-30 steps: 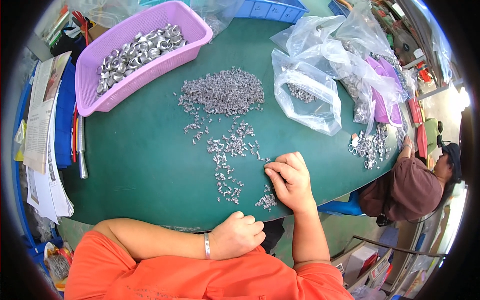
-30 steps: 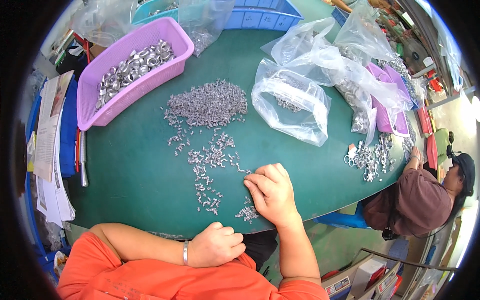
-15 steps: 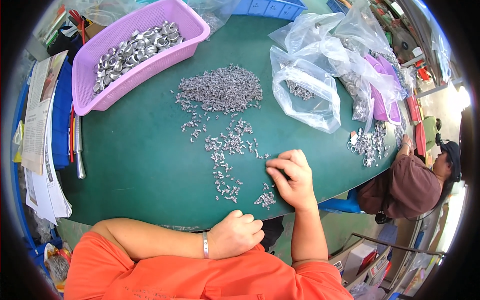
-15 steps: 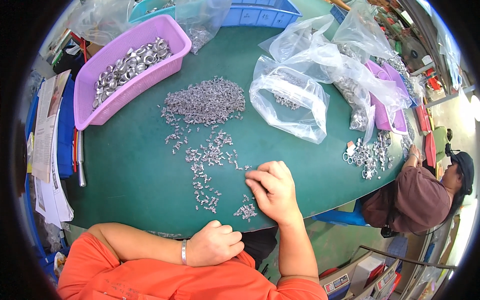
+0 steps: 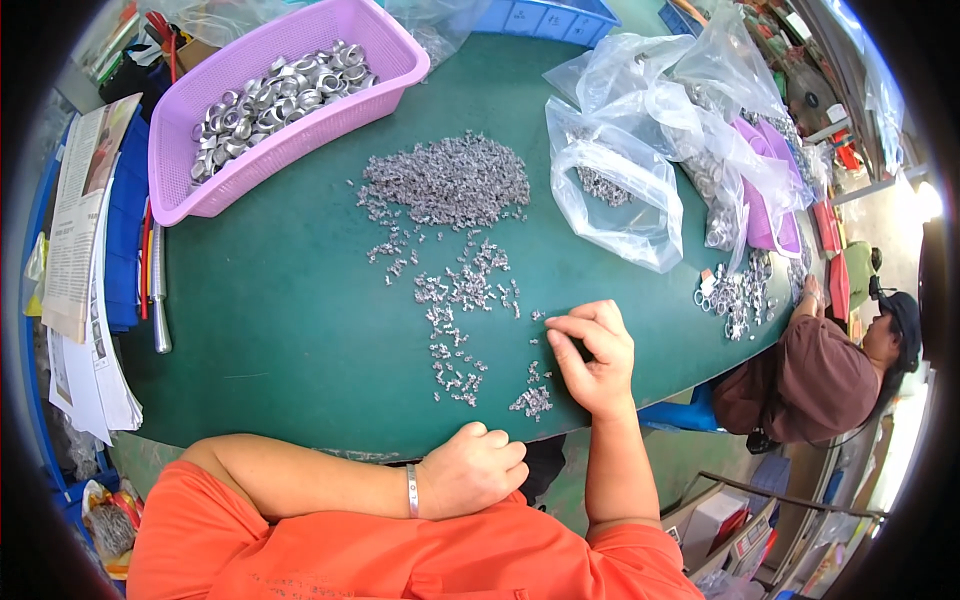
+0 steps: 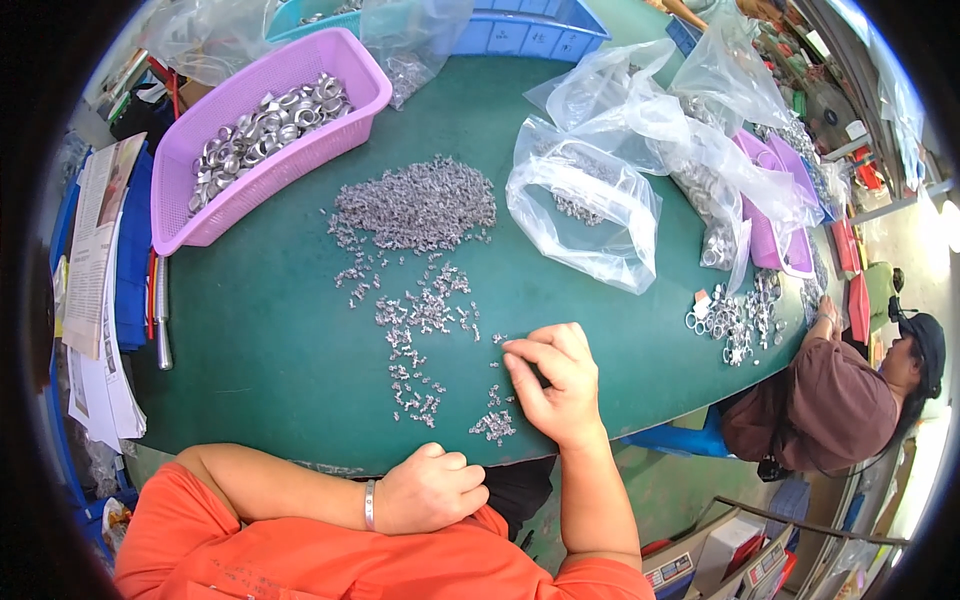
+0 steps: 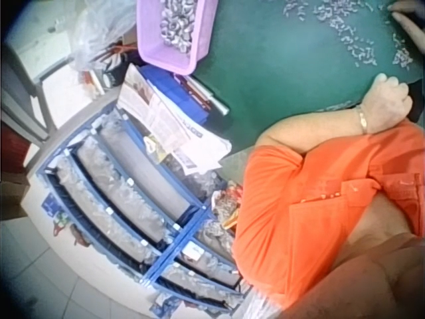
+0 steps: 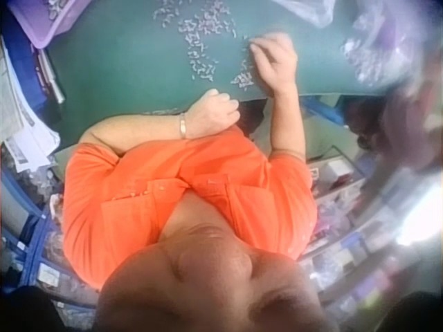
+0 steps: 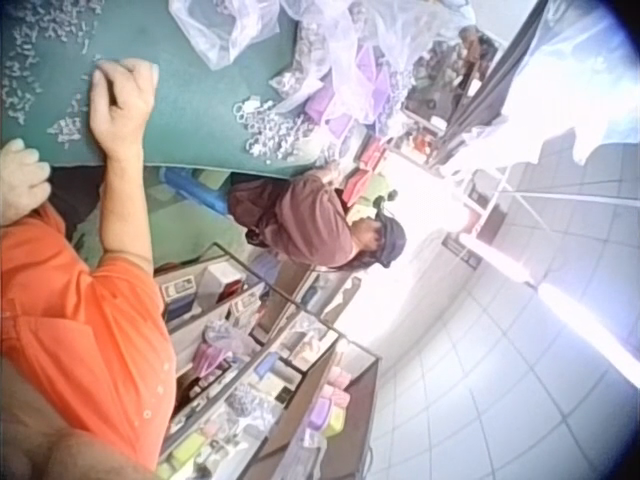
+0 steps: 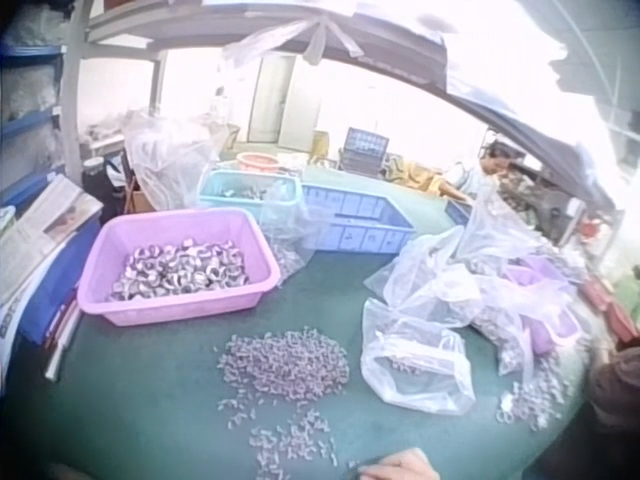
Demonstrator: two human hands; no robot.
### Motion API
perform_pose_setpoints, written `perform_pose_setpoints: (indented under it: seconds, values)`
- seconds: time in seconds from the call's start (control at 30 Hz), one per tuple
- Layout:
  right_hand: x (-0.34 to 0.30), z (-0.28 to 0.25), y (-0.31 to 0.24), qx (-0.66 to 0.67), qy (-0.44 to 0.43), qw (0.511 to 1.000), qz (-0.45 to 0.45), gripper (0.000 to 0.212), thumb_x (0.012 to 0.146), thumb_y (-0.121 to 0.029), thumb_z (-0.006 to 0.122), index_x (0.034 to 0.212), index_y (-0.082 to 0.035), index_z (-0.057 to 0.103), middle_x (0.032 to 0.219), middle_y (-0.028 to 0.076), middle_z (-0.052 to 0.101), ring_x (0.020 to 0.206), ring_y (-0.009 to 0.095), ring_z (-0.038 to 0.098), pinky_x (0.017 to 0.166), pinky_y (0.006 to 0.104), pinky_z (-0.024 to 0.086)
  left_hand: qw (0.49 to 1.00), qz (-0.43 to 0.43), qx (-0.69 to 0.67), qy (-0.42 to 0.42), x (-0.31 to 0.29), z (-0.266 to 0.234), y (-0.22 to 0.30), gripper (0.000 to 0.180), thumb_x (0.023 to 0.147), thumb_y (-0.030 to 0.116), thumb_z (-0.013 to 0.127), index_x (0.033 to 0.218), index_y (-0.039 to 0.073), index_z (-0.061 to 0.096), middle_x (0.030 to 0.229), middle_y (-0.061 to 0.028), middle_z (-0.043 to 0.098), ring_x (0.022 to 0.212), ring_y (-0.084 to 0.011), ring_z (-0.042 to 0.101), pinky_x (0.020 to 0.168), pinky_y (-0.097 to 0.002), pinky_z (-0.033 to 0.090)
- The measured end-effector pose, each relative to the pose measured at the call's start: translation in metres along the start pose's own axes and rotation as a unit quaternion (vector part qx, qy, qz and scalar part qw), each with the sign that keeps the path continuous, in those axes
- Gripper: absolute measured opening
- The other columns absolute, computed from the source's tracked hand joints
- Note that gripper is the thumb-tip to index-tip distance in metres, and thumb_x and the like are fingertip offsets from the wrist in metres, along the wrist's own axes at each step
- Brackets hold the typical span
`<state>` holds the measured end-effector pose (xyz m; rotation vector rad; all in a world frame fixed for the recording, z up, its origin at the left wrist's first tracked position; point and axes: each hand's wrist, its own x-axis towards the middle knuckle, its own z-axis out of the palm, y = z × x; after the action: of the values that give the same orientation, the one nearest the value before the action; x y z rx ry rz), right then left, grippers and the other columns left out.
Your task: The person sets aside a basket of metal rings and sorts small metal components scattered on the table by hand, separating them into a smaller pile.
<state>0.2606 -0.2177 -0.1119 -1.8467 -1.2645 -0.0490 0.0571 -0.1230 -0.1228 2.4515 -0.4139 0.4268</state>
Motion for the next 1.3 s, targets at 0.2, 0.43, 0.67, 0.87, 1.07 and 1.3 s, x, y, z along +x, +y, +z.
perform_pose_setpoints:
  seconds: [0.2,0.43,0.67,0.87,1.07,1.3]
  values:
    - [0.003,0.004,-0.002,-0.064,-0.032,0.997,-0.004,0.018,0.076,0.001,0.077,0.093,-0.006,0.073,0.086,0.008,0.062,0.081,0.026,0.057,0.072,0.0368,0.047,1.000,0.004,0.002,0.004,0.000,0.000,0.000,0.011,0.078,0.015,0.062,0.070,0.015,0.054,0.073,0.0019,0.044,0.068,-0.0135,0.047,0.058,-0.0294,0.036]
    - [-0.004,0.003,-0.002,-0.010,0.010,0.999,0.038,0.017,0.076,0.004,0.076,0.090,-0.006,0.072,0.086,0.007,0.064,0.079,0.026,0.058,0.071,0.0346,0.048,1.000,0.006,0.004,0.005,0.000,0.000,0.001,0.012,0.078,0.015,0.062,0.070,0.014,0.054,0.072,0.0017,0.043,0.067,-0.0134,0.047,0.058,-0.0291,0.036]
    - [-0.004,0.000,0.001,-0.006,0.003,0.999,0.037,0.018,0.074,0.003,0.076,0.089,-0.007,0.072,0.086,0.006,0.063,0.080,0.026,0.058,0.071,0.0353,0.047,1.000,0.001,0.002,0.007,0.000,0.001,0.000,0.012,0.078,0.015,0.062,0.069,0.014,0.054,0.072,0.0018,0.043,0.067,-0.0133,0.047,0.058,-0.0290,0.035]
    - [0.002,-0.004,0.001,-0.030,-0.057,0.998,-0.027,0.021,0.073,0.000,0.077,0.090,-0.010,0.073,0.086,0.004,0.063,0.079,0.024,0.056,0.073,0.0362,0.043,1.000,0.002,0.002,0.005,0.001,0.000,-0.001,0.012,0.078,0.015,0.063,0.069,0.014,0.054,0.072,0.0020,0.043,0.067,-0.0131,0.047,0.057,-0.0291,0.035]
    - [0.004,-0.011,0.000,0.037,-0.137,0.988,-0.063,0.021,0.071,-0.001,0.076,0.090,-0.009,0.074,0.085,0.004,0.065,0.078,0.023,0.057,0.074,0.0359,0.042,1.000,0.000,0.004,0.004,-0.001,0.001,-0.001,0.011,0.078,0.016,0.062,0.070,0.014,0.055,0.073,0.0022,0.044,0.067,-0.0133,0.047,0.057,-0.0291,0.035]
    - [0.004,0.003,0.003,-0.036,-0.075,0.996,-0.038,0.018,0.075,-0.005,0.080,0.091,-0.010,0.074,0.083,0.002,0.063,0.074,0.022,0.055,0.071,0.0350,0.041,1.000,-0.005,0.003,0.007,0.000,0.002,0.001,0.012,0.077,0.017,0.061,0.068,0.015,0.053,0.074,0.0003,0.046,0.070,-0.0153,0.048,0.062,-0.0307,0.037]
